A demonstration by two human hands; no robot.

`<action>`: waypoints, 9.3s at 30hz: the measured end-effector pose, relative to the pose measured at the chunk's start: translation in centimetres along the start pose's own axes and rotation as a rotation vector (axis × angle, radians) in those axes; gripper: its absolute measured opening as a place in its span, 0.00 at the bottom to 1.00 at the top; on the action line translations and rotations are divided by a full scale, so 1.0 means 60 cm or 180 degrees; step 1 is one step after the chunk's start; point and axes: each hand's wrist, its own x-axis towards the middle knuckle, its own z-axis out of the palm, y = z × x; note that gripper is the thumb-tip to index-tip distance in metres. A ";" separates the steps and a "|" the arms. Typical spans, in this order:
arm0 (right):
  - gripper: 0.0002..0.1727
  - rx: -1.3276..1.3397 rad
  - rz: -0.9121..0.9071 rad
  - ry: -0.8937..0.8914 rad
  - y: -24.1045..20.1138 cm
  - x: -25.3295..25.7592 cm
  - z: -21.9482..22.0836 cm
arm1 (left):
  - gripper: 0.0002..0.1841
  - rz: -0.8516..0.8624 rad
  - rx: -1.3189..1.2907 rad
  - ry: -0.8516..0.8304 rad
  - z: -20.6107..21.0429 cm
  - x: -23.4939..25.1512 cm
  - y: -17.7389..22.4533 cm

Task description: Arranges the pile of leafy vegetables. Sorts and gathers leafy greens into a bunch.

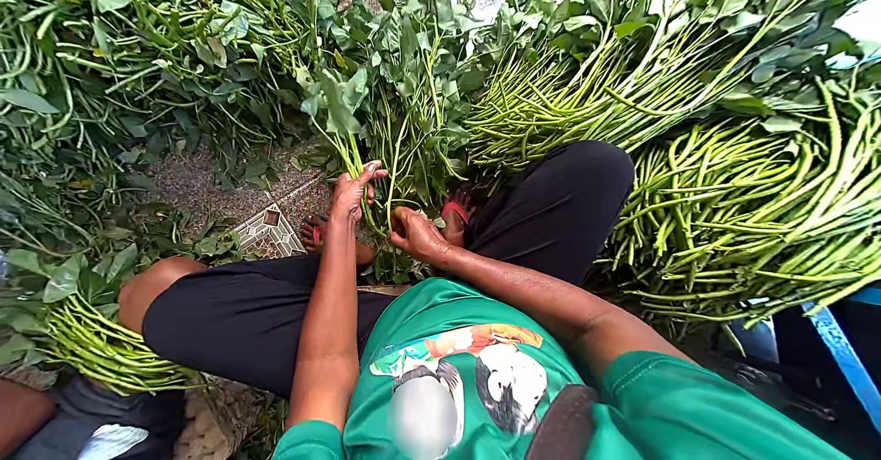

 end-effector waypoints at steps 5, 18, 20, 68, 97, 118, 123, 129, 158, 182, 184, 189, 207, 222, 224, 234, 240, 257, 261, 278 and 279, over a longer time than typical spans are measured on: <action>0.14 -0.0122 -0.0102 -0.0263 0.006 0.009 0.002 | 0.14 -0.0196 0.0439 -0.0012 0.067 0.060 0.047; 0.35 -0.1398 0.0420 0.0572 0.103 0.177 -0.143 | 0.16 0.0866 0.2506 0.0602 -0.054 -0.039 0.269; 0.31 -0.1178 0.0365 0.0726 0.087 0.172 -0.146 | 0.10 0.1078 0.1812 0.0637 -0.097 -0.072 0.281; 0.07 0.0150 -0.2789 0.0934 -0.084 -0.008 -0.024 | 0.10 0.0813 -0.1111 0.1211 -0.103 -0.091 0.014; 0.16 0.0484 0.0060 0.0010 0.012 0.039 -0.034 | 0.12 0.0273 -0.1172 0.0338 0.005 -0.041 -0.017; 0.10 0.2401 -0.0108 0.0725 -0.045 0.150 -0.023 | 0.07 0.0599 0.0007 0.0808 -0.016 -0.079 0.001; 0.13 0.0896 -0.0442 -0.0192 -0.011 0.064 -0.031 | 0.08 0.0750 -0.0308 0.1141 -0.072 -0.076 0.019; 0.17 -0.1984 0.0171 -0.1599 -0.005 0.019 -0.051 | 0.08 0.0740 -0.0344 0.1135 -0.105 -0.085 0.029; 0.26 -0.1598 0.1145 0.1114 0.104 0.193 -0.212 | 0.11 0.0943 -0.2092 0.0824 -0.059 -0.080 0.010; 0.18 -0.0369 -0.0404 -0.0062 0.042 0.068 -0.024 | 0.09 -0.0296 -0.0075 0.0466 -0.025 -0.042 -0.024; 0.26 0.0651 -0.0071 -0.0099 0.035 0.086 -0.029 | 0.10 -0.0238 0.0001 0.0486 -0.023 -0.044 -0.021; 0.13 0.1969 -0.0169 0.0746 -0.002 0.137 -0.027 | 0.12 -0.0014 0.0088 0.0615 -0.015 -0.055 -0.011; 0.22 -0.1009 -0.0890 -0.0016 -0.056 0.098 0.006 | 0.05 0.0843 -0.0405 0.1222 -0.076 -0.078 0.015; 0.22 -0.0439 -0.1318 0.0312 -0.056 0.091 -0.022 | 0.06 0.0988 -0.0188 0.1417 -0.096 -0.079 0.031; 0.23 -0.0301 -0.1384 0.0296 -0.080 0.113 -0.025 | 0.05 0.0918 -0.0402 0.1161 -0.070 -0.079 0.030; 0.12 0.1613 -0.0207 0.0366 -0.056 0.134 -0.012 | 0.07 0.0789 -0.0782 0.0827 -0.070 -0.076 0.023; 0.21 0.1270 0.0430 0.1249 0.049 0.134 -0.046 | 0.08 0.1311 -0.0559 0.0947 -0.118 -0.092 0.044; 0.17 0.0968 0.0111 0.0745 0.026 0.177 -0.045 | 0.12 0.0717 -0.0574 0.0765 -0.085 -0.054 0.006; 0.16 0.0172 -0.0427 0.0608 -0.002 0.125 -0.010 | 0.09 0.0594 -0.0467 0.0737 -0.041 -0.043 -0.005; 0.17 0.1143 -0.0600 0.1321 -0.059 0.155 0.013 | 0.07 0.0970 -0.0365 0.1092 -0.022 -0.059 -0.008; 0.16 0.0659 -0.0857 0.1182 -0.057 0.140 0.010 | 0.08 0.1025 -0.0275 0.1182 -0.035 -0.064 0.001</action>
